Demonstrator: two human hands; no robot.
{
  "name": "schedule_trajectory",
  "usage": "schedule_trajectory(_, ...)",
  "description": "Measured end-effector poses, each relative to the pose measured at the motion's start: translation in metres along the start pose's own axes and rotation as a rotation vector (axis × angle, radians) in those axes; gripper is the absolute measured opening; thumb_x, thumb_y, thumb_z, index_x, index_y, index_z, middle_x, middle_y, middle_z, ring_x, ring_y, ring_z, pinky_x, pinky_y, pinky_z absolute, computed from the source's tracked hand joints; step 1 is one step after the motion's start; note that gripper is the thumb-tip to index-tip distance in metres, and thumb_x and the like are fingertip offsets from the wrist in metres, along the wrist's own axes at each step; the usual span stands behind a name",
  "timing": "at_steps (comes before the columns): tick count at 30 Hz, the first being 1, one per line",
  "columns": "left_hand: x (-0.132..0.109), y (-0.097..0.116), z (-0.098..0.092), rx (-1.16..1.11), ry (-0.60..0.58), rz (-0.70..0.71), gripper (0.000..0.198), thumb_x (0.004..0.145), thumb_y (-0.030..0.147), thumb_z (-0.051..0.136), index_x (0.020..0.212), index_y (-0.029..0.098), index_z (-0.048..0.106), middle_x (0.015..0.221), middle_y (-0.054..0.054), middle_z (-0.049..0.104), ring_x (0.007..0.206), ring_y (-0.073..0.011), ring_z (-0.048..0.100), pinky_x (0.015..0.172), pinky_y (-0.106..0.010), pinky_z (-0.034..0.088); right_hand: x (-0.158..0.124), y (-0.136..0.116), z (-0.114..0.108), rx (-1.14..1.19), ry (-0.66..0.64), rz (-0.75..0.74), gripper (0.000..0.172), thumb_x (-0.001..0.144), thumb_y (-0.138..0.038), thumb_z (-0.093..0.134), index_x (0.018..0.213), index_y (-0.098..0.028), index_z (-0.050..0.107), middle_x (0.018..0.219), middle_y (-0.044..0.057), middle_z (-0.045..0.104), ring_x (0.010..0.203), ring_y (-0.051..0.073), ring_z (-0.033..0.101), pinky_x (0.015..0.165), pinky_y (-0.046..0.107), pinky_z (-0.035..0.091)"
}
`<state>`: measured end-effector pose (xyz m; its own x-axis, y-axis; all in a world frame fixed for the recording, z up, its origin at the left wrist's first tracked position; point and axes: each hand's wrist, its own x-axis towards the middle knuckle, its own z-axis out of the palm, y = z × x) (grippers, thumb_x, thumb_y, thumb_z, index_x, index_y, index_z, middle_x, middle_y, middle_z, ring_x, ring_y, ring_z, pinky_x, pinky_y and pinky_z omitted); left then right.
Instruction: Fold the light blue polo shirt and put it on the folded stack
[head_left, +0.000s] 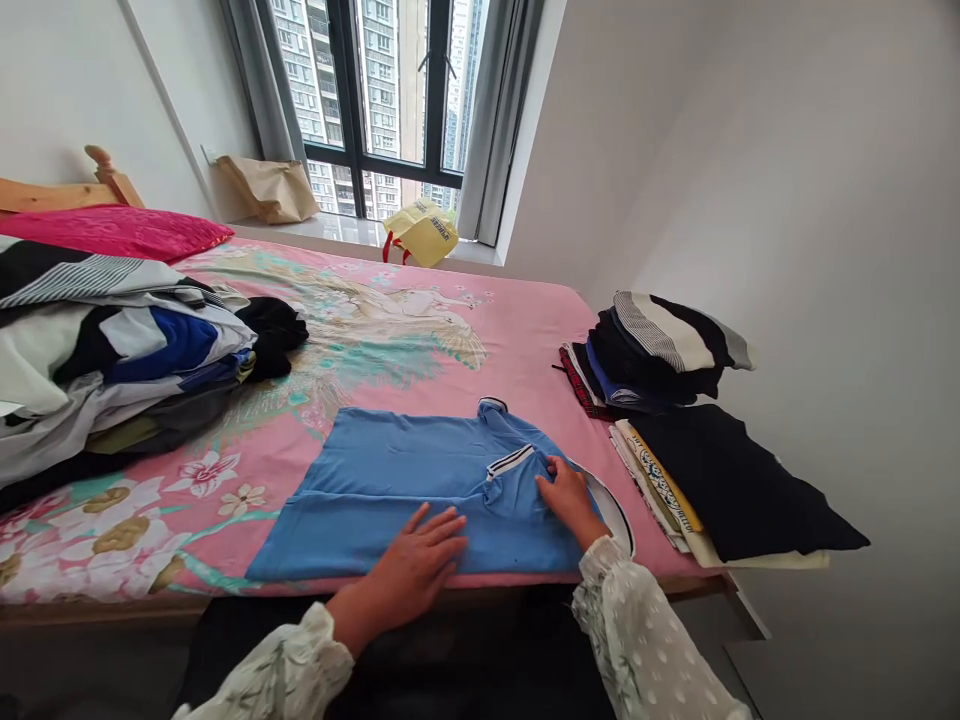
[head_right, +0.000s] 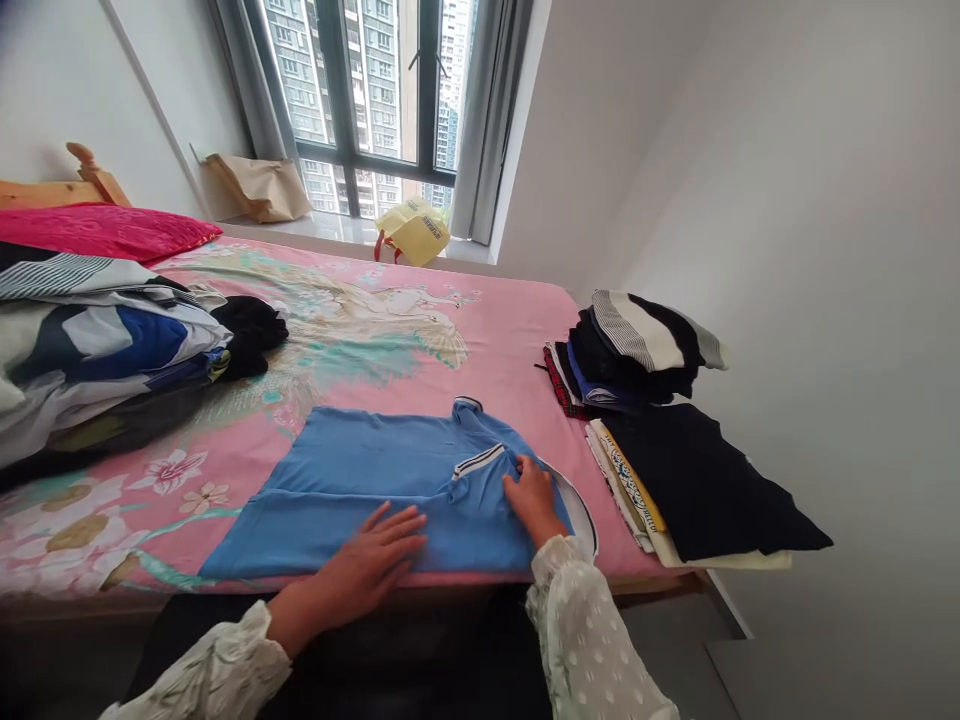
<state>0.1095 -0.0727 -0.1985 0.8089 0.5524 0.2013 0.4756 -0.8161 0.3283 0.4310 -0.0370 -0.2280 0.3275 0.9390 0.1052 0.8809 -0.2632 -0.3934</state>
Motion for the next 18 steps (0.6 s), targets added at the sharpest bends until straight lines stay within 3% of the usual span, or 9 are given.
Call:
schedule_trajectory(3, 0.043, 0.025, 0.015, -0.065, -0.048, 0.101, 0.043, 0.091, 0.023, 0.036, 0.130, 0.034, 0.050, 0.136, -0.002, 0.052, 0.134, -0.0174, 0.037, 0.117, -0.049, 0.012, 0.019, -0.011, -0.001, 0.090, -0.093, 0.089, 0.038, 0.074, -0.034, 0.059, 0.108, -0.018, 0.061, 0.095, 0.007, 0.067, 0.090, 0.022, 0.061, 0.079, 0.032, 0.044)
schedule_trajectory(6, 0.067, 0.026, 0.036, -0.031, -0.040, 0.061, 0.044, 0.088, 0.029, 0.044, 0.132, 0.032, 0.047, 0.139, -0.004, 0.049, 0.135, -0.0215, 0.034, 0.116, -0.055, 0.004, 0.025, -0.015, -0.002, 0.131, -0.102, 0.042, 0.020, 0.076, -0.031, 0.057, 0.091, -0.020, 0.063, 0.085, 0.002, 0.067, 0.078, 0.017, 0.061, 0.070, 0.025, 0.043)
schedule_trajectory(12, 0.072, 0.008, 0.055, 0.076, 0.012, -0.123, 0.066, 0.079, 0.043, 0.056, 0.140, 0.024, 0.037, 0.149, -0.011, 0.033, 0.140, -0.0296, 0.021, 0.112, -0.061, 0.009, 0.016, -0.005, -0.001, 0.193, -0.070, 0.017, 0.015, 0.083, -0.029, 0.049, 0.089, -0.020, 0.059, 0.084, 0.000, 0.066, 0.075, 0.013, 0.060, 0.068, 0.021, 0.041)
schedule_trajectory(18, 0.081, 0.006, 0.058, 0.099, 0.024, -0.291, 0.071, 0.079, 0.052, 0.052, 0.140, 0.018, 0.038, 0.151, -0.014, 0.029, 0.138, -0.0334, 0.024, 0.109, -0.058, 0.018, 0.016, -0.007, -0.005, 0.144, -0.054, 0.042, 0.016, 0.086, -0.026, 0.048, 0.092, -0.020, 0.061, 0.088, 0.004, 0.067, 0.081, 0.018, 0.061, 0.072, 0.026, 0.041)
